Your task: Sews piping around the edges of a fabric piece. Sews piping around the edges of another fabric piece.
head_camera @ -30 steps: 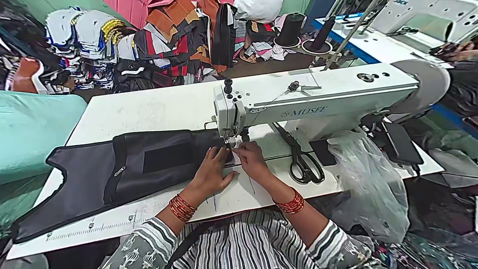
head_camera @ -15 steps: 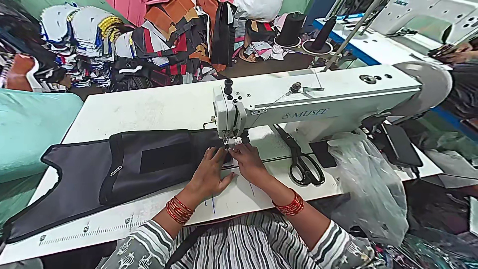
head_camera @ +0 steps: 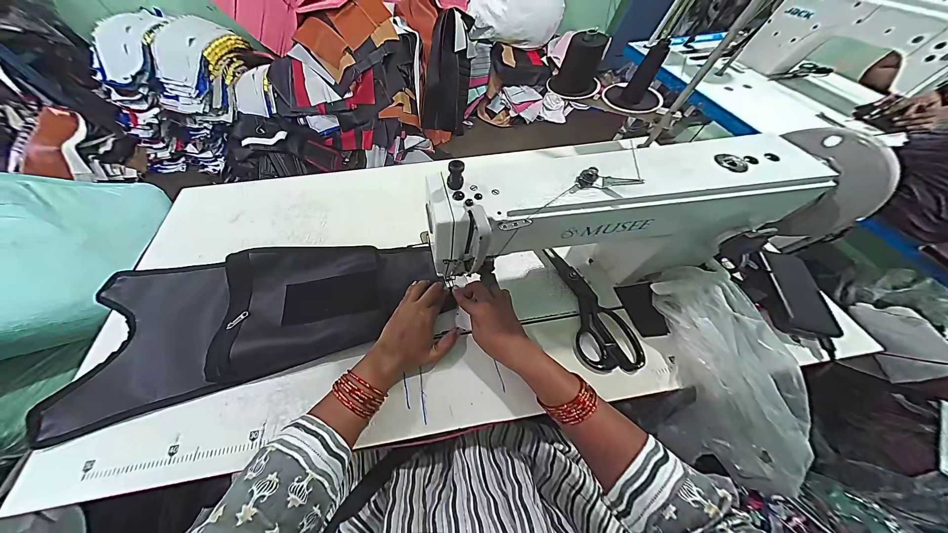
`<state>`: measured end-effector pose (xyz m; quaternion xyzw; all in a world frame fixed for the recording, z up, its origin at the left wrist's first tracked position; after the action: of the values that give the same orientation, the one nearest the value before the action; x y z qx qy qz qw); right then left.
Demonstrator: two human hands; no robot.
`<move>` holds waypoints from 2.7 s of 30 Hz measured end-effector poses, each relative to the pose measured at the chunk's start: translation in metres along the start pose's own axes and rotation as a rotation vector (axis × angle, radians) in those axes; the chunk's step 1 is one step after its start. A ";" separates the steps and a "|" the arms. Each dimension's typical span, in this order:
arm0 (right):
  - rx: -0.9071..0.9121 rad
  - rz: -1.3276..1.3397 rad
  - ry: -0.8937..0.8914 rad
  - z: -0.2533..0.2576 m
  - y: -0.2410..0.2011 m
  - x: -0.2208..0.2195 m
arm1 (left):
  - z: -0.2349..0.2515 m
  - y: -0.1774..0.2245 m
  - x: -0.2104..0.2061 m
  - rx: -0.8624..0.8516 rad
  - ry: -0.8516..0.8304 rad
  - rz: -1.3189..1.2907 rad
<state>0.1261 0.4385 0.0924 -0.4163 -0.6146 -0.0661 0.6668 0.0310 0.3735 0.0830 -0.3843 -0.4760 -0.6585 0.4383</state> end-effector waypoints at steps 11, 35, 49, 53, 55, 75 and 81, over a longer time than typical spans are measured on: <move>0.029 0.041 0.083 0.001 0.000 0.001 | 0.005 -0.002 0.002 0.017 -0.039 0.028; -0.119 -0.261 0.790 -0.143 0.169 0.133 | 0.006 -0.002 0.000 0.069 -0.145 0.018; -0.119 -0.275 0.906 -0.148 0.174 0.112 | -0.005 0.005 0.003 0.002 -0.048 0.013; -0.119 -0.265 0.931 -0.150 0.172 0.114 | -0.004 0.004 0.003 0.006 -0.040 -0.007; -0.119 -0.267 0.933 -0.150 0.172 0.114 | -0.004 0.002 0.003 0.007 -0.041 -0.012; -0.011 -0.198 0.854 -0.152 0.133 0.107 | 0.018 -0.020 0.011 0.039 -0.024 -0.106; -0.132 -0.105 0.615 -0.137 0.102 0.055 | 0.025 -0.029 0.009 0.155 -0.051 -0.143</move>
<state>0.3051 0.4400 0.1066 -0.3868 -0.3990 -0.2630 0.7887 0.0032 0.4008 0.0893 -0.3308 -0.5627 -0.6394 0.4063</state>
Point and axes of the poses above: each hand's wrist, its own z-axis towards the middle knuckle, its own x-axis out of the back of the hand, y = z × x, the point moved 8 cm from there along z, towards the middle knuckle, and after that the axes turned 5 degrees about z, right-handed, at the moved point
